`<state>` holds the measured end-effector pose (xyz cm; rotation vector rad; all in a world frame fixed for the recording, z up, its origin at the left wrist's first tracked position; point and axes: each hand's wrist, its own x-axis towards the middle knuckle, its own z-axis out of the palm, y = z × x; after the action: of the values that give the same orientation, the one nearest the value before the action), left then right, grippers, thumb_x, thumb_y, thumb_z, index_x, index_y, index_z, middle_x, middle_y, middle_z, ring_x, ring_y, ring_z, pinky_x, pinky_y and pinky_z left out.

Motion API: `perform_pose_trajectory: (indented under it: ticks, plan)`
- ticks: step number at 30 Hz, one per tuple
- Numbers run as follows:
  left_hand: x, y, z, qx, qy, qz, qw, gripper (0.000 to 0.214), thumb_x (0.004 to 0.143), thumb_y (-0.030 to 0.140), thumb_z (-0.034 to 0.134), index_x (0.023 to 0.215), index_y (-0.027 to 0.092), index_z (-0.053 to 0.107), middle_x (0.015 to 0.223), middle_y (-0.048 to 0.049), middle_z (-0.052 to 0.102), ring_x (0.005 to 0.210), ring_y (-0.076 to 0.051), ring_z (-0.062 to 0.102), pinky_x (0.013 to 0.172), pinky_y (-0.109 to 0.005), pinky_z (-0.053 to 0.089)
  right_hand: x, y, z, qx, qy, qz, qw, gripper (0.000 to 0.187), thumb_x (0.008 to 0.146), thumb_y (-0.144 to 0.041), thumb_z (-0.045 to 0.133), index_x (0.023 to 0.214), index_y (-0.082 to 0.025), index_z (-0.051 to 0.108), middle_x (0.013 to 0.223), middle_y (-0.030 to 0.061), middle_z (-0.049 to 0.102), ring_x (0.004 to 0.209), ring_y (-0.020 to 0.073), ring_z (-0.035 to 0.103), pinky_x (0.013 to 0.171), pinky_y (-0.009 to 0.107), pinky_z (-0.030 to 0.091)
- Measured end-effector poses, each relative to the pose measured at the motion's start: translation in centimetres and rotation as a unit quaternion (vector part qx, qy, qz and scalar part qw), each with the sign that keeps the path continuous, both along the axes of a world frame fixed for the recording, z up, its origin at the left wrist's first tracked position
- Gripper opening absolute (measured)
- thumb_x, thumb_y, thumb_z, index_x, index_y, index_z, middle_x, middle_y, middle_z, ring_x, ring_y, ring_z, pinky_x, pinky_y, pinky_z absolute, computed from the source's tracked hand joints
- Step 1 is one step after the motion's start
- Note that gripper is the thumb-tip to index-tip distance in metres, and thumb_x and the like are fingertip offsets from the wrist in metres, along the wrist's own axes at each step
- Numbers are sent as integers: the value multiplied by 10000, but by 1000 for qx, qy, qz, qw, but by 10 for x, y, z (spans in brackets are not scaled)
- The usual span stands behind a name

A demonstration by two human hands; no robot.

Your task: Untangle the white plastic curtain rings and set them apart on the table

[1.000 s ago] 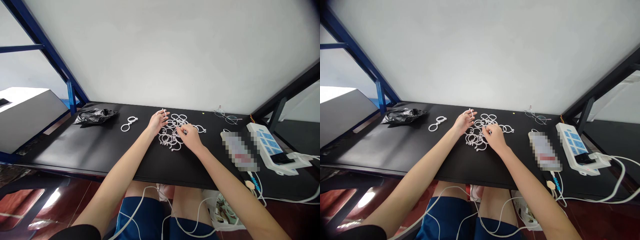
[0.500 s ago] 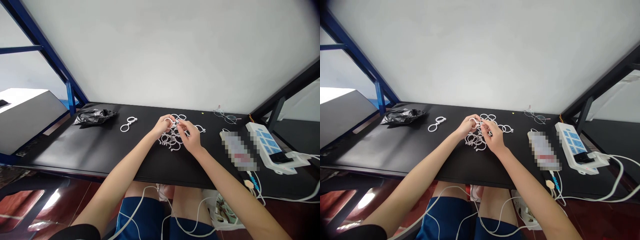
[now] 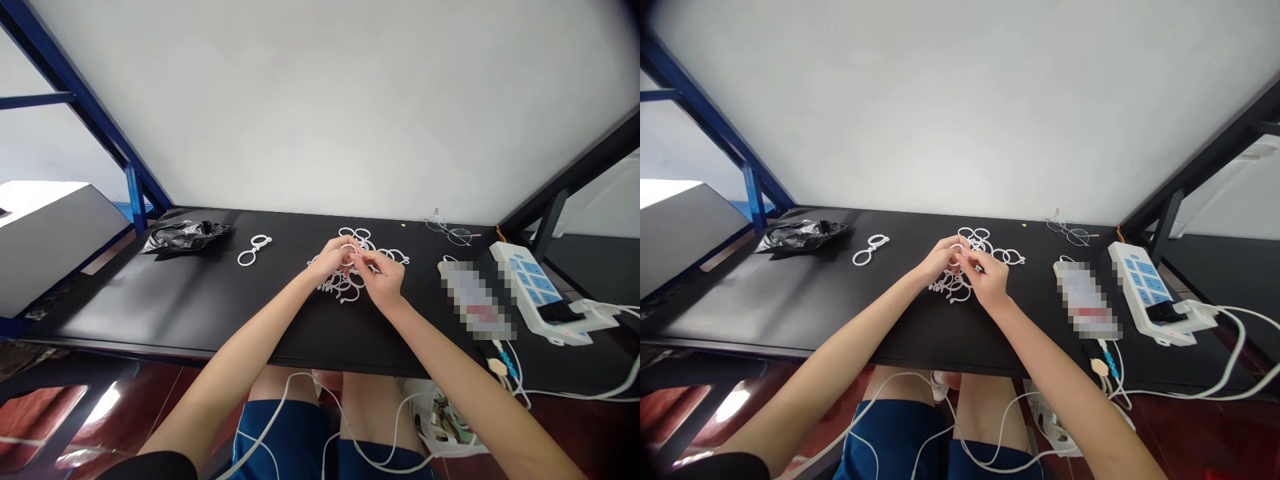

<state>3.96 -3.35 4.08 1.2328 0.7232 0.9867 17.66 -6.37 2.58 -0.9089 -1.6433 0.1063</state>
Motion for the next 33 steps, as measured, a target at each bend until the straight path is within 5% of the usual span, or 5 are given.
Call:
perform_pose_trajectory:
  ticks: [7, 14, 22, 33]
  plan:
    - [11, -16, 6, 130, 29, 93, 987, 296, 910, 420, 435, 829, 164, 560, 681, 7, 526, 482, -75, 467, 433, -199, 387, 2, 0, -6, -19, 46, -9, 999, 154, 836, -337, 645, 761, -211, 596, 661, -3, 676, 536, 143, 650, 520, 264, 535]
    - [14, -26, -2, 318, 110, 212, 918, 550, 970, 489, 228, 714, 169, 595, 681, -41, 571, 631, -130, 513, 674, -263, 427, -6, -11, -5, 34, 15, -16, 999, 111, 866, -300, 597, 792, -216, 596, 674, 9, 686, 539, 139, 647, 512, 261, 540]
    - [2, -28, -5, 336, 109, 228, 907, 523, 952, 478, 278, 748, 187, 662, 641, -48, 587, 593, -143, 516, 666, -275, 421, -12, -22, -12, 61, 10, 70, 996, 219, 864, -196, 581, 1076, -236, 620, 949, 56, 730, 784, 188, 711, 661, 307, 611]
    - [-2, -21, -11, 354, 138, 181, 907, 396, 866, 465, 385, 754, 197, 655, 732, -83, 615, 665, -181, 529, 705, -304, 426, -12, -19, -8, 88, -11, 28, 996, 66, 843, -202, 629, 892, -242, 646, 831, 29, 745, 676, 181, 709, 619, 295, 598]
